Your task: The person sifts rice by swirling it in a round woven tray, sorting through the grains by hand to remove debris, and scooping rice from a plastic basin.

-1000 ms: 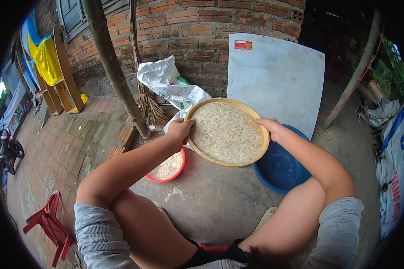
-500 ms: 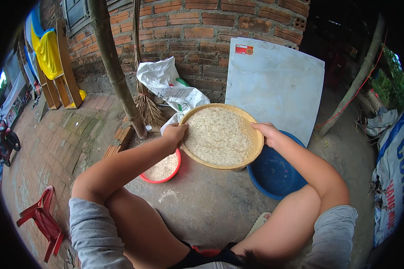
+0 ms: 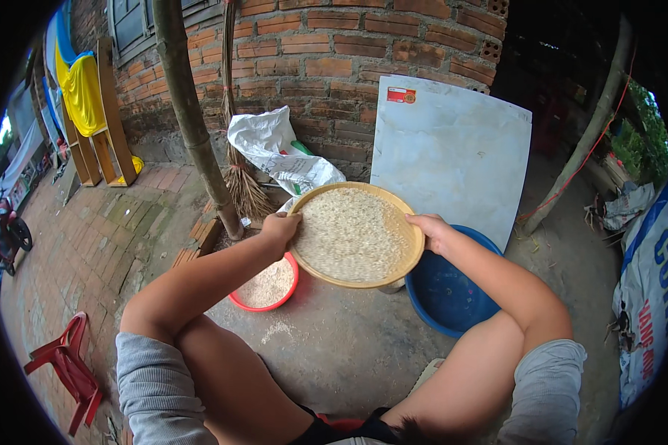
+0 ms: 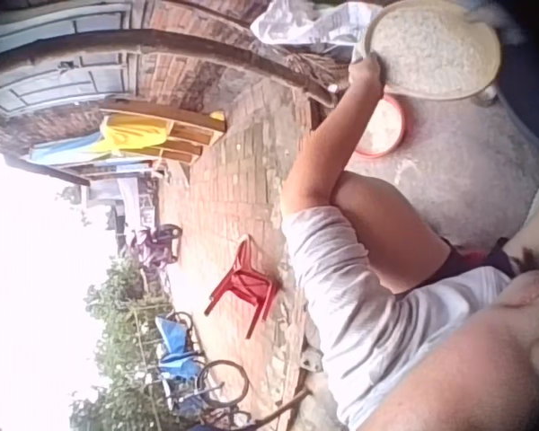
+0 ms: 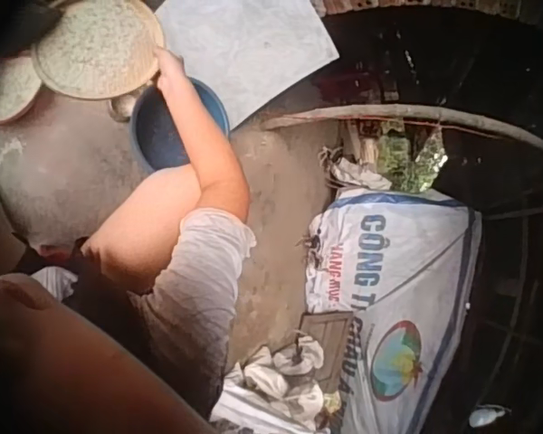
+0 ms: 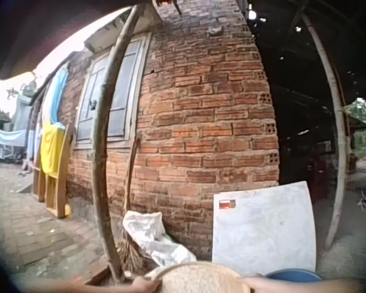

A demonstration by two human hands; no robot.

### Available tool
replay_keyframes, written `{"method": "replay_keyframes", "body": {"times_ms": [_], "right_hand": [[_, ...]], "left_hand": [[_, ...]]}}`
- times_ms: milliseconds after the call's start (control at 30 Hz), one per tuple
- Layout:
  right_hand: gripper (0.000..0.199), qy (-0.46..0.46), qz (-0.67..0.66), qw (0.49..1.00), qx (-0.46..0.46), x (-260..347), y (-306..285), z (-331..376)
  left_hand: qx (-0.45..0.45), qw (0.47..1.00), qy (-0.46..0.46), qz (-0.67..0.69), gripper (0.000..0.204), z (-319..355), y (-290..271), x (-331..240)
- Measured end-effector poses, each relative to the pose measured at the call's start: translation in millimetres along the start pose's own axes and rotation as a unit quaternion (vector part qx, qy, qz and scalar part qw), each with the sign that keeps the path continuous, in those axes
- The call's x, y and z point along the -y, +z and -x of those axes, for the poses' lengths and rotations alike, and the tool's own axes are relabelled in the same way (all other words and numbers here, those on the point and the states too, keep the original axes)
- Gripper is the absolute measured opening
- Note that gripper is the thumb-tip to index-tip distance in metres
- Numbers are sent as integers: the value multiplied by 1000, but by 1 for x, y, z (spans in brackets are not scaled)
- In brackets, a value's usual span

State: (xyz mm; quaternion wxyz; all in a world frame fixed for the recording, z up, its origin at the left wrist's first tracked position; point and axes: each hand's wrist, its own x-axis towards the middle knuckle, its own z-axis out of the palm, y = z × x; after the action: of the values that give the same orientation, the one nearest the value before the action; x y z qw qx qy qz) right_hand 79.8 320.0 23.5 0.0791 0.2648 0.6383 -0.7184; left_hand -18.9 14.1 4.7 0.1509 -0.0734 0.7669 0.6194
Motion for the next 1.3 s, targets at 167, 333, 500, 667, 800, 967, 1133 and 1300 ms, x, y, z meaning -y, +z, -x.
{"method": "replay_keyframes", "body": {"times_ms": [167,333,500,667,800,967,1133,1300], "right_hand": [[36,33,-121,992,-4,-3,-4,-5],[26,-6,14,998,58,9,42,46],[32,-5,-7,1000,11,2,-4,11],[33,40,-123,992,-5,-14,-16,-19],[31,-14,-2,999,32,5,42,35],[29,-8,12,1000,20,5,21,15],[28,39,-107,994,3,-8,-13,-21],[27,16,-25,999,32,11,43,36]], "left_hand": [[27,999,-14,-23,22,7,4,-8],[-10,997,-74,-12,20,3,-42,-7],[-2,1000,-28,5,25,14,1,-4],[60,997,-34,-35,21,23,4,-20],[-22,997,-74,10,21,21,-45,-17],[-27,998,-5,49,20,10,-24,1],[36,999,-21,14,22,20,3,-18],[3,998,-35,46,18,5,-43,-10]]}}
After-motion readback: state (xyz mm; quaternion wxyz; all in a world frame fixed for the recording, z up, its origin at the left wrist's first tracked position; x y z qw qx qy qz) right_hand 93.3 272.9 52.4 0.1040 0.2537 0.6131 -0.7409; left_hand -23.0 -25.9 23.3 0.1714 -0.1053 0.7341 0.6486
